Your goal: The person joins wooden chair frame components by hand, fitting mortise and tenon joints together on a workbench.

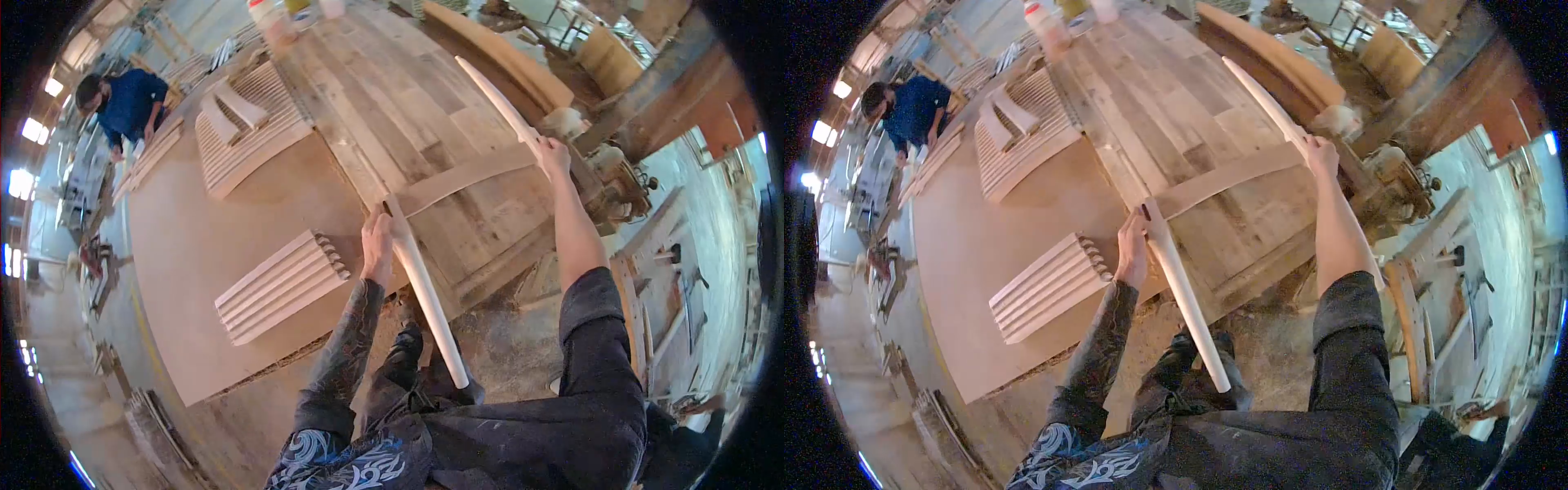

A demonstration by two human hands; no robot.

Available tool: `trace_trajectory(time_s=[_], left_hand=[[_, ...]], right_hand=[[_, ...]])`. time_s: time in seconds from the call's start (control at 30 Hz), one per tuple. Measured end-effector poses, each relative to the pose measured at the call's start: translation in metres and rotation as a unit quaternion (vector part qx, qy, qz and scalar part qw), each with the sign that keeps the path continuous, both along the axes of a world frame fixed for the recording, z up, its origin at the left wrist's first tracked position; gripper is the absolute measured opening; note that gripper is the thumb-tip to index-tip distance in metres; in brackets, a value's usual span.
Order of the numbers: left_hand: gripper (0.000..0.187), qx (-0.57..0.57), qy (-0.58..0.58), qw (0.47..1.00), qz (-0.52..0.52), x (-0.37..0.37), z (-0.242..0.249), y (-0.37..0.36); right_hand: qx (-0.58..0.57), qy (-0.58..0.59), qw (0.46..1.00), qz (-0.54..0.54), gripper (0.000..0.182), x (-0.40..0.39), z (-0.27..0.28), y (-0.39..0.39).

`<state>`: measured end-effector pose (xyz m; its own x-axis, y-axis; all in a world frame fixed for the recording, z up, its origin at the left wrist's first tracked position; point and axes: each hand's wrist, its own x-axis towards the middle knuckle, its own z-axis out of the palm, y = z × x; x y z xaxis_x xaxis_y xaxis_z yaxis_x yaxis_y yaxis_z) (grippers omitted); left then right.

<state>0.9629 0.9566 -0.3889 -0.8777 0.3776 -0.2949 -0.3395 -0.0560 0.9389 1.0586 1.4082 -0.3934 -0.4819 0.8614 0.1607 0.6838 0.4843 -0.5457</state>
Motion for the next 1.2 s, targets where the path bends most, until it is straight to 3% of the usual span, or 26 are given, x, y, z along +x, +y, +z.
trace_trajectory(time_s=[0.03, 0.13, 0.2, 0.23, 0.3, 0.33, 0.4, 0.43, 0.47, 0.5, 0.53, 0.57, 0.6, 0.63, 0.7, 0.73, 0.77, 0.8, 0.83, 0.87, 0.93, 1.0, 1.07, 1.13, 1.2], left_hand=[[0.059, 0.024, -0.014, 0.999, -0.020, 0.000, 0.006, -0.005], [0.062, 0.057, -0.045, 0.997, -0.030, 0.010, 0.021, -0.026], [0.062, 0.025, 0.082, 0.994, -0.074, 0.039, 0.019, -0.057], [0.059, -0.006, 0.051, 0.993, -0.107, 0.055, 0.012, -0.078], [0.052, -0.016, -0.029, 0.991, -0.129, 0.089, 0.025, -0.129], [0.048, 0.007, -0.076, 0.990, -0.121, 0.108, 0.046, -0.157], [0.043, -0.026, -0.012, 0.996, -0.082, 0.139, 0.034, -0.224], [0.043, -0.022, -0.003, 0.998, -0.066, 0.154, 0.022, -0.261], [0.043, -0.021, -0.022, 0.999, -0.032, 0.170, 0.009, -0.302], [0.043, -0.022, -0.041, 0.999, 0.004, 0.179, 0.003, -0.340], [0.043, -0.022, -0.033, 0.999, 0.024, 0.182, 0.004, -0.377], [0.046, 0.043, -0.135, 0.986, 0.089, 0.188, 0.007, -0.421], [0.049, 0.108, -0.234, 0.954, 0.151, 0.197, 0.012, -0.466], [0.049, 0.111, -0.225, 0.953, 0.167, 0.203, 0.007, -0.509], [0.055, 0.277, -0.130, 0.884, 0.353, 0.215, -0.008, -0.579], [0.055, 0.288, -0.118, 0.873, 0.375, 0.210, 0.013, -0.611], [0.056, 0.406, -0.122, 0.838, 0.344, 0.210, 0.051, -0.652], [0.057, 0.511, -0.126, 0.794, 0.303, 0.214, 0.076, -0.691], [0.059, 0.419, -0.092, 0.770, 0.473, 0.218, 0.081, -0.721], [0.059, 0.414, -0.083, 0.766, 0.484, 0.224, 0.087, -0.757], [0.058, 0.347, -0.014, 0.846, 0.405, 0.238, 0.118, -0.822], [0.059, 0.291, 0.023, 0.848, 0.443, 0.255, 0.091, -0.880], [0.059, 0.044, -0.083, 0.832, 0.547, 0.271, 0.052, -0.945], [0.055, -0.191, -0.121, 0.808, 0.544, 0.297, -0.022, -1.002], [0.050, -0.503, -0.144, 0.761, 0.385, 0.330, -0.074, -1.048]], right_hand=[[-0.008, -0.003, 1.000, 0.006, 0.042, -0.003, -0.005, -0.006], [0.036, 0.166, 0.985, 0.032, 0.037, -0.019, 0.013, -0.037], [0.072, 0.238, 0.964, 0.090, 0.034, -0.023, 0.027, -0.080], [0.081, 0.256, 0.955, 0.126, 0.034, -0.024, 0.031, -0.104], [-0.081, 0.353, 0.920, 0.148, 0.034, -0.025, 0.036, -0.186], [-0.098, 0.339, 0.918, 0.183, 0.034, -0.022, 0.036, -0.231], [-0.168, 0.285, 0.914, 0.235, 0.035, -0.013, 0.063, -0.348], [-0.130, 0.226, 0.917, 0.301, 0.034, -0.007, 0.062, -0.399], [-0.149, 0.177, 0.906, 0.355, 0.033, -0.001, 0.102, -0.478], [-0.218, 0.160, 0.876, 0.399, 0.031, 0.003, 0.071, -0.527], [-0.176, 0.127, 0.853, 0.475, 0.027, 0.008, 0.099, -0.599], [-0.238, 0.112, 0.809, 0.526, 0.025, 0.013, 0.094, -0.664], [-0.228, 0.088, 0.771, 0.588, 0.025, 0.022, 0.109, -0.733], [-0.237, 0.094, 0.716, 0.650, 0.026, 0.029, 0.101, -0.798], [-0.212, 0.113, 0.586, 0.774, 0.030, 0.053, 0.088, -0.918], [-0.182, 0.132, 0.509, 0.831, 0.033, 0.060, 0.086, -0.965], [-0.188, 0.130, 0.492, 0.840, 0.033, 0.058, 0.088, -1.000], [-0.122, 0.153, 0.473, 0.859, 0.034, 0.052, 0.092, -1.035], [-0.054, 0.178, 0.453, 0.872, 0.035, 0.042, 0.093, -1.071], [-0.061, 0.184, 0.441, 0.877, 0.035, 0.028, 0.091, -1.105], [-0.091, 0.051, 0.550, 0.829, 0.034, 0.003, 0.084, -1.157], [-0.161, -0.007, 0.518, 0.840, 0.032, -0.024, 0.078, -1.186], [-0.236, -0.064, 0.488, 0.838, 0.030, -0.045, 0.073, -1.228], [-0.324, -0.100, 0.445, 0.829, 0.030, -0.065, 0.072, -1.275], [-0.331, -0.100, 0.432, 0.833, 0.028, -0.094, 0.057, -1.334]])
